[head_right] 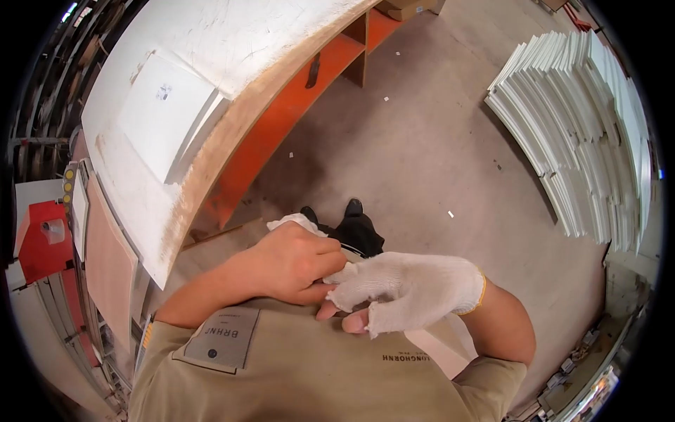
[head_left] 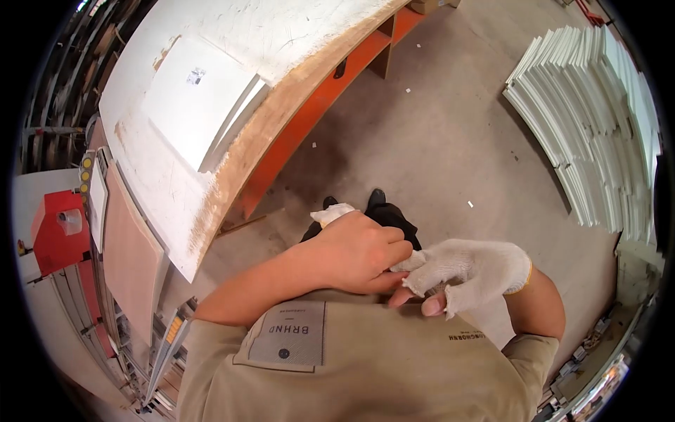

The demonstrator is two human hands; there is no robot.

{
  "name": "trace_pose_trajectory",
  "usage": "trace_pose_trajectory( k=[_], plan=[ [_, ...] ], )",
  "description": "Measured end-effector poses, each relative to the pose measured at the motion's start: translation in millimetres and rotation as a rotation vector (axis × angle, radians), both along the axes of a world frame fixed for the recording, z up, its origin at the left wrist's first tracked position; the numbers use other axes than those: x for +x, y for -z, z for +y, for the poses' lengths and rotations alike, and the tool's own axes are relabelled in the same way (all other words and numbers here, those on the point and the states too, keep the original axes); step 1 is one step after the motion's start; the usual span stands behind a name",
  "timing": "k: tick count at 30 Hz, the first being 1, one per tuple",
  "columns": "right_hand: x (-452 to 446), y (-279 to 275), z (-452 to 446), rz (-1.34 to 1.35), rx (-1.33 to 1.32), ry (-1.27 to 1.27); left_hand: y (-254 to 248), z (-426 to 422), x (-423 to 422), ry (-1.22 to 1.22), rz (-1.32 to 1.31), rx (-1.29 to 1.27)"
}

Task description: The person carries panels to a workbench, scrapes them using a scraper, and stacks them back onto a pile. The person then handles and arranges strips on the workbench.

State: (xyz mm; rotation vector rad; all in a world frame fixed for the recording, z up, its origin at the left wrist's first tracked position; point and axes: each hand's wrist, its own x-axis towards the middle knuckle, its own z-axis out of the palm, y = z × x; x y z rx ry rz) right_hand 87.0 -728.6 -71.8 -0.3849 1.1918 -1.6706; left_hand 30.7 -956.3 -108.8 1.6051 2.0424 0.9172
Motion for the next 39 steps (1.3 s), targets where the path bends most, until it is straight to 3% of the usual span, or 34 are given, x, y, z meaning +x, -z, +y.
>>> trace_pose_trajectory(
  k=[2, 5, 8, 10, 12, 13, 15, 16, 17, 18, 20, 21, 22, 25, 30, 34, 36, 37, 38, 39],
  plan=[
    [-5, -7, -3, -0.044, 0.122, -0.084, -1, -2, 0, -0.006, 0.034, -0.003],
    [-7, -7, 1, 0.077, 0.063, -0.182, -10, -2, -3, 0.060, 0.098, 0.023],
    [3, -20, 17, -0.076, 0.022, -0.092, -12, -6, -5, 0.122, 0.109, 0.082],
    [-6, -21, 17, 0.162, -0.032, -0.162, -11, -11, -7, 0.124, 0.098, 0.114],
    [1, -20, 56, 0.499, 0.428, -0.173, -12, -21, -12, 0.145, 0.151, 0.072],
    [16, -23, 88, 0.406, 0.494, 0.159, -9, -27, -16, 0.142, 0.159, 0.075],
    [45, -30, 154, 0.288, 0.479, 0.897, 15, -46, -19, -0.298, 0.018, 0.268],
    [40, -36, 159, 0.380, 0.689, 1.132, 53, -59, -20, -0.341, -0.033, 0.218],
    [39, -29, 166, 0.383, 0.810, 1.164, 88, -67, -25, -0.389, -0.079, 0.170],
    [39, -20, 170, 0.393, 0.929, 1.192, 95, -68, -36, -0.516, -0.288, -0.093],
    [31, 16, 150, 0.249, 0.653, 1.131, 144, -59, -75, -0.724, -0.475, -0.310],
    [26, 35, 134, 0.162, 0.641, 1.056, 164, -57, -93, -0.822, -0.558, -0.367],
    [21, 54, 116, 0.081, 0.626, 0.977, 192, -57, -113, -0.854, -0.542, -0.353],
    [14, 106, 82, -0.012, 0.536, 0.763, 255, -84, -169, -1.329, -0.672, 0.109],
    [14, 133, 78, -0.268, 0.371, 0.915, 291, -133, -179, -1.602, -0.475, -0.072],
    [-1, 137, 80, -0.251, 0.650, 0.880, 315, -168, -122, -1.528, -0.215, -0.173],
    [-24, 133, 66, -0.218, 0.758, 0.819, 322, -187, -71, -1.339, -0.030, -0.207],
    [-40, 128, 53, -0.130, 0.806, 0.805, 291, -198, -36, -1.023, -0.538, -0.356],
    [-55, 121, 37, -0.046, 0.853, 0.796, 216, -203, -28, -0.708, -0.730, -0.536],
    [-70, 111, 20, -0.033, 0.851, 0.783, 183, -208, -4, -0.626, -0.801, -0.484]
  ],
)
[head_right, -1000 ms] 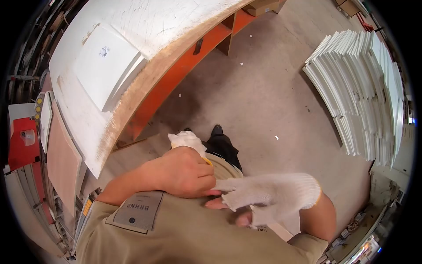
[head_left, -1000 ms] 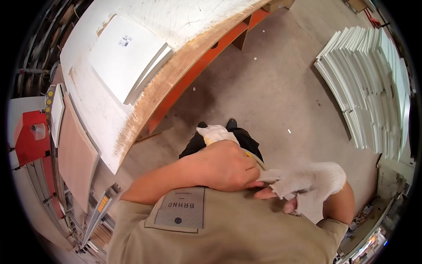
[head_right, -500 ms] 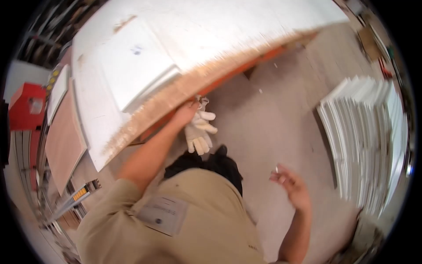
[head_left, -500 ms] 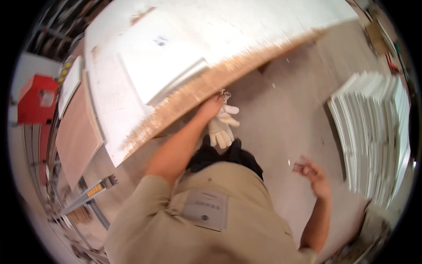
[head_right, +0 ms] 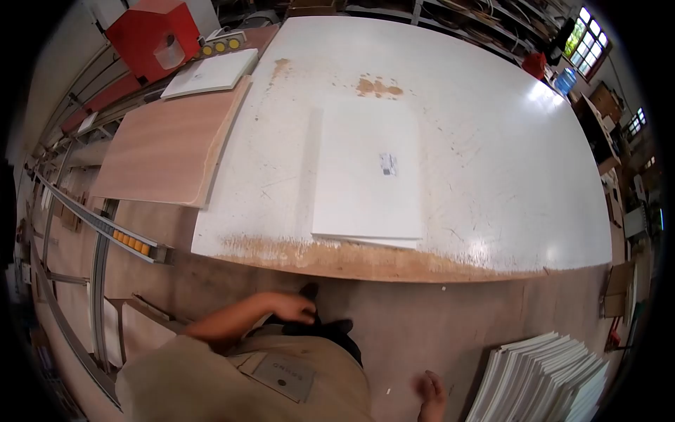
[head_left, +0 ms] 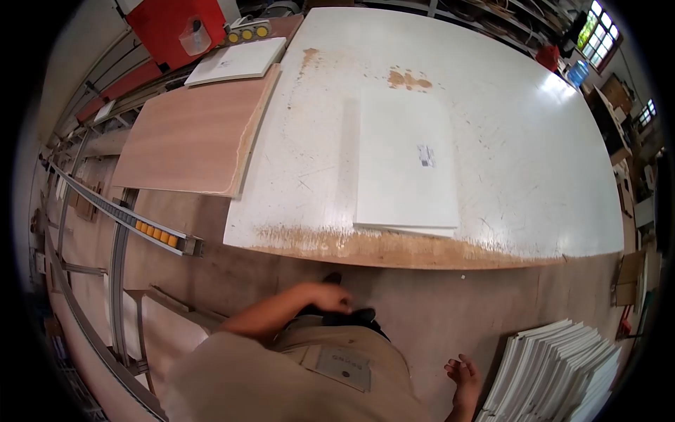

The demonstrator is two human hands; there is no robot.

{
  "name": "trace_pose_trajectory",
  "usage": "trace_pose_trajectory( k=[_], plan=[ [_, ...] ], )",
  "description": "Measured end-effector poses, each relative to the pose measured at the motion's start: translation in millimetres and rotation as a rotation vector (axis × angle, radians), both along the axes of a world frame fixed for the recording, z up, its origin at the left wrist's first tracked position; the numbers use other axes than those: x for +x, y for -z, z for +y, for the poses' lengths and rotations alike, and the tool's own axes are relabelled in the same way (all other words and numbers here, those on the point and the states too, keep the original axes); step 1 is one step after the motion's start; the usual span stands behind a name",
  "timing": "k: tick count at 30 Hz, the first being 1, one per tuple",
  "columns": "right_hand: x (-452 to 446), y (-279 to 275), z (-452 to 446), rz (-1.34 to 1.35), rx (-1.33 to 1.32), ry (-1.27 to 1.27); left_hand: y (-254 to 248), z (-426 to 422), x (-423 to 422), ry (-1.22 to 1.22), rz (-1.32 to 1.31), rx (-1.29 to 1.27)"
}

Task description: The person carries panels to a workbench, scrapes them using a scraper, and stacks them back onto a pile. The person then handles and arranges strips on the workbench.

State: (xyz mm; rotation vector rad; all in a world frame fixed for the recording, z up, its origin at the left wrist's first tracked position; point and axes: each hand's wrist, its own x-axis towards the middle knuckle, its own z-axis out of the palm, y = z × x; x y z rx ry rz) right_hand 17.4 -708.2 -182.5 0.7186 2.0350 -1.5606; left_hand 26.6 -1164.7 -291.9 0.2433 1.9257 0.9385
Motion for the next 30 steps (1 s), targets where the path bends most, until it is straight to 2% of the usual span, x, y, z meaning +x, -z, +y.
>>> trace_pose_trajectory(
  k=[1, 2, 4, 5, 6, 7, 9, 10, 11, 12, 13, 15, 16, 17, 19, 21, 24, 25, 27, 28, 30],
  plan=[
    [-19, -12, -22, 0.081, -0.018, -0.082, -50, -12, 12, -0.049, 0.008, 0.147],
    [-38, -27, -45, 0.159, -0.033, -0.167, -83, -29, 20, -0.211, 0.047, 0.282],
    [-78, -68, -103, 0.228, -0.055, -0.298, -163, -86, 0, -0.425, 0.230, 0.308],
    [-97, -86, -137, 0.288, -0.086, -0.398, -179, -119, -10, -0.679, 0.334, 0.335],
    [-118, -102, -167, 0.339, -0.151, -0.515, -181, -154, -21, -0.873, 0.693, 0.222],
    [-143, -115, -202, 0.393, -0.219, -0.634, -182, -190, -32, -1.085, 0.946, 0.005],
    [-194, -138, -289, 0.421, -0.197, -0.841, -158, -263, -41, -1.229, 1.107, -0.604],
    [-219, -142, -338, 0.380, -0.262, -0.905, -139, -291, -38, -1.240, 1.111, -0.611],
    [-243, -141, -391, 0.337, -0.325, -0.966, -119, -316, -35, -1.249, 1.125, -0.834],
    [-261, -141, -446, 0.346, -0.273, -1.035, -105, -334, -32, -1.244, 1.121, -1.057],
    [-276, -140, -504, 0.360, -0.224, -1.137, -98, -341, -28, -1.249, 1.098, -1.058],
    [-301, -123, -614, 0.330, -0.146, -1.170, -91, -339, -30, -1.184, 0.902, -1.100],
    [-312, -110, -665, 0.355, -0.205, -1.165, -95, -338, -31, -1.189, 0.927, -1.094],
    [-326, -89, -717, 0.439, -0.145, -1.160, -97, -338, -31, -1.196, 0.918, -1.100],
    [-333, -69, -814, 0.561, -0.006, -1.030, -102, -341, -31, -1.190, 0.898, -1.060],
    [-342, -26, -893, 0.632, 0.053, -0.851, -108, -341, -32, -1.189, 0.871, -1.061],
    [-352, 3, -946, 0.619, 0.151, -0.882, -109, -344, -33, -1.183, 0.823, -1.039],
    [-353, 7, -952, 0.660, 0.070, -0.814, -110, -344, -33, -1.178, 0.822, -1.027],
    [-356, 5, -948, 0.387, -0.389, -0.778, -111, -347, -33, -1.197, 0.799, -1.009],
    [-352, -14, -942, 0.279, -0.348, -0.713, -112, -346, -33, -1.196, 0.812, -1.012],
    [-372, 17, -936, 0.287, -0.423, -0.682, -111, -344, -32, -1.194, 0.822, -1.010]
  ],
)
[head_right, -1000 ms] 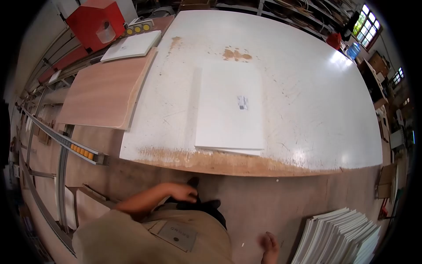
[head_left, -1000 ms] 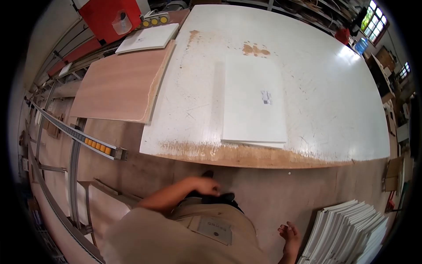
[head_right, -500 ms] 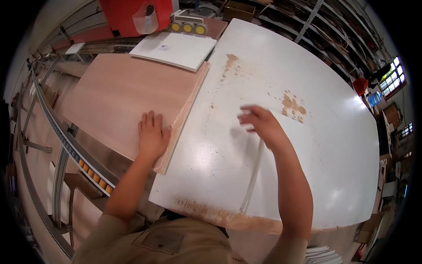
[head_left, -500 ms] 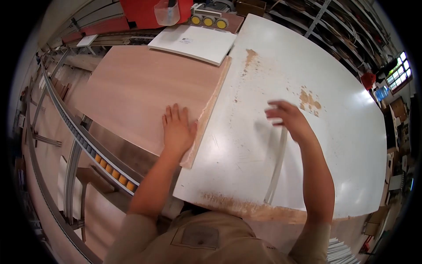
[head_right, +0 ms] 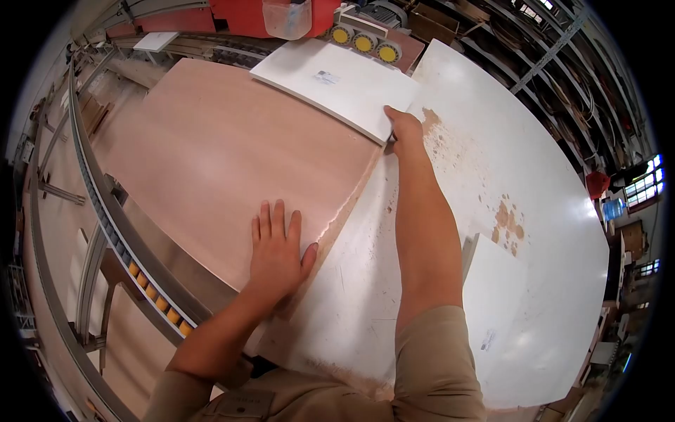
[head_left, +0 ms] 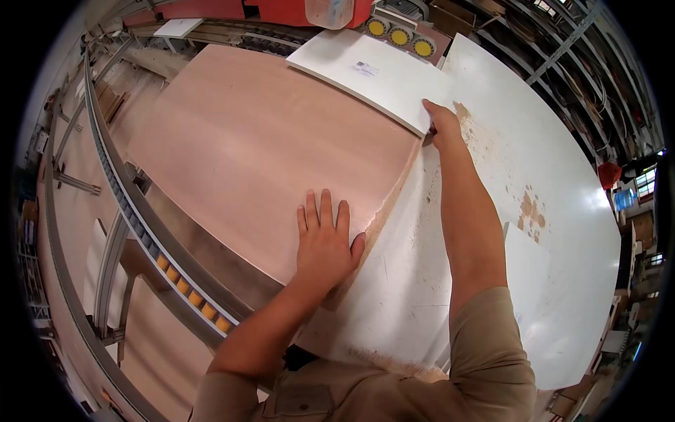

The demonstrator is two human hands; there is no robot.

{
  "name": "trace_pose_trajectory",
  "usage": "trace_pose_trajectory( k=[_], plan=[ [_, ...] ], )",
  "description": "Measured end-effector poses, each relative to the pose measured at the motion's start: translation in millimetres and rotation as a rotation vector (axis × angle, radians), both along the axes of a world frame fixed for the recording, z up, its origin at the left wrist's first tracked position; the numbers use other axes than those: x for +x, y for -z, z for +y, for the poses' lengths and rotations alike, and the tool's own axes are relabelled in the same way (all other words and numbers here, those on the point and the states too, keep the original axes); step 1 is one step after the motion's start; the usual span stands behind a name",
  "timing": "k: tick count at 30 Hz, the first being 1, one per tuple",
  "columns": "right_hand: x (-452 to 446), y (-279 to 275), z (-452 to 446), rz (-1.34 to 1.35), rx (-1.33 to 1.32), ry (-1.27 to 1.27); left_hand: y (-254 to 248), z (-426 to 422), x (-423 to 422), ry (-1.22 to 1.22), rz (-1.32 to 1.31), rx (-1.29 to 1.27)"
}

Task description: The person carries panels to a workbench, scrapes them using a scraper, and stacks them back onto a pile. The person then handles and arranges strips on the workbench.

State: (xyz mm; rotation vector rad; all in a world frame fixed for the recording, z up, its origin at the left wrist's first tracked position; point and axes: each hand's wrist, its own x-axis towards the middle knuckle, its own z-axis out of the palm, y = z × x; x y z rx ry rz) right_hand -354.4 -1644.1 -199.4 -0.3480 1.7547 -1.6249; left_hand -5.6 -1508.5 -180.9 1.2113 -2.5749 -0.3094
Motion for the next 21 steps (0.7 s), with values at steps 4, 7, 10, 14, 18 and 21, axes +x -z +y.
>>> trace_pose_trajectory(
  k=[4, 7, 10, 14, 18, 21],
  plan=[
    [-23, -4, 51, -0.318, -0.183, 0.128, -1, 0, 0, -0.008, -0.007, -0.027],
    [-37, -13, 108, -0.499, -0.369, 0.107, 3, 2, -2, -0.024, -0.010, -0.051],
    [-47, -19, 161, -0.493, -0.334, 0.064, 7, 4, -4, -0.037, -0.011, -0.082],
    [-14, -72, 237, -0.379, -0.330, 0.189, 11, 7, -4, -0.055, 0.022, -0.138],
    [44, -109, 356, -0.244, -0.454, 0.344, 13, 7, -2, -0.009, 0.049, -0.167],
    [106, -108, 464, -0.285, -0.547, 0.495, 19, 6, -4, -0.005, 0.037, -0.192]
  ],
)
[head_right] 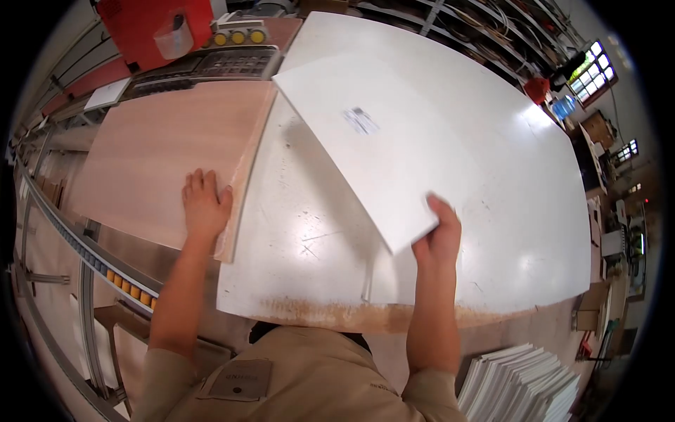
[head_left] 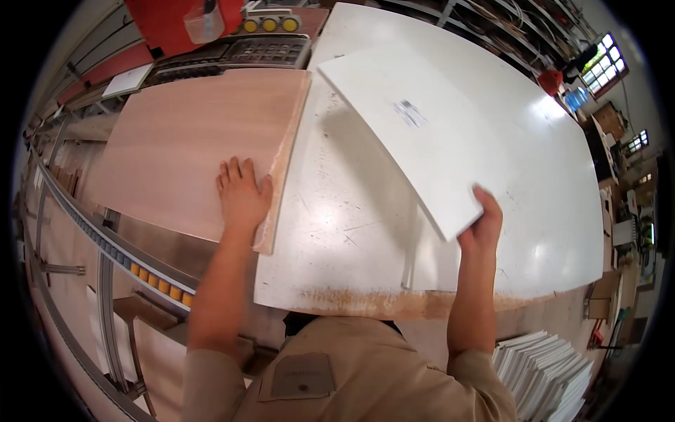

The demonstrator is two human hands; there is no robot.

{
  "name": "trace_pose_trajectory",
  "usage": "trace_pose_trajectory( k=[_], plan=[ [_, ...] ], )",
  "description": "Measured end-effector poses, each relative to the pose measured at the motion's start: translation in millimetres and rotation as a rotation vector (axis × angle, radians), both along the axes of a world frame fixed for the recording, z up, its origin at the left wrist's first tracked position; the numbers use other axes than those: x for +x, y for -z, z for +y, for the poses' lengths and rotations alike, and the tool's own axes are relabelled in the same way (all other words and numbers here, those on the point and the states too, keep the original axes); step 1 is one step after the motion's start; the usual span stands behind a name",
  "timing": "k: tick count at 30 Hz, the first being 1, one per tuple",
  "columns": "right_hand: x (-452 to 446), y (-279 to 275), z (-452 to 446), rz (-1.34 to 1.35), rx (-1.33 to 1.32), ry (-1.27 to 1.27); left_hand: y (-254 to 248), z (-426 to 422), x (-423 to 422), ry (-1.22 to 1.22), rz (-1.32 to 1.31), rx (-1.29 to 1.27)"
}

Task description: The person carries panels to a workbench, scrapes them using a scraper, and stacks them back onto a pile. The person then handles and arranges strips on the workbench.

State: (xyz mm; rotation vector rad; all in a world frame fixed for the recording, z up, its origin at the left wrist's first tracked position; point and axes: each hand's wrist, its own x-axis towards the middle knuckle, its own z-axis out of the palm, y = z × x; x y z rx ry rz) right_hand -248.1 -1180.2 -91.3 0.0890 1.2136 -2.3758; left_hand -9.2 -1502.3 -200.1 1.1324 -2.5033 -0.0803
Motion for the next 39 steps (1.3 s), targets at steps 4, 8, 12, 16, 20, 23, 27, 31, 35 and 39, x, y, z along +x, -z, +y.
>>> trace_pose_trajectory(
  k=[4, 8, 12, 16, 20, 23, 27, 31, 35, 39],
  plan=[
    [60, 20, 101, -0.001, -0.103, -0.004, 5, -2, 3, -0.001, -0.008, -0.039],
    [85, 40, 137, 0.002, -0.091, 0.104, 5, -1, 3, 0.007, -0.009, -0.045],
    [85, 76, 145, -0.054, -0.069, 0.148, 7, -3, 3, 0.015, 0.001, -0.050],
    [79, 91, 135, -0.012, -0.040, 0.176, 8, -7, 9, 0.017, 0.013, -0.001],
    [75, 47, 180, -0.235, 0.137, -0.218, 10, -7, 12, 0.042, 0.067, 0.001],
    [74, 14, 199, -0.151, 0.793, -0.555, 11, -9, 11, 0.051, 0.092, -0.006],
    [35, 15, 180, 0.650, 1.172, -0.035, 14, 1, 3, 0.028, 0.102, -0.017],
    [-68, 55, 159, 0.438, 1.268, -0.014, 0, 65, -68, 0.371, 0.433, 0.178],
    [-88, 71, 146, 0.065, 1.117, -0.182, -2, 131, -168, 0.525, 0.461, 0.695],
    [-58, 61, 136, 0.111, 1.091, -0.198, 7, 173, -240, 0.595, 0.444, 1.004]
  ],
)
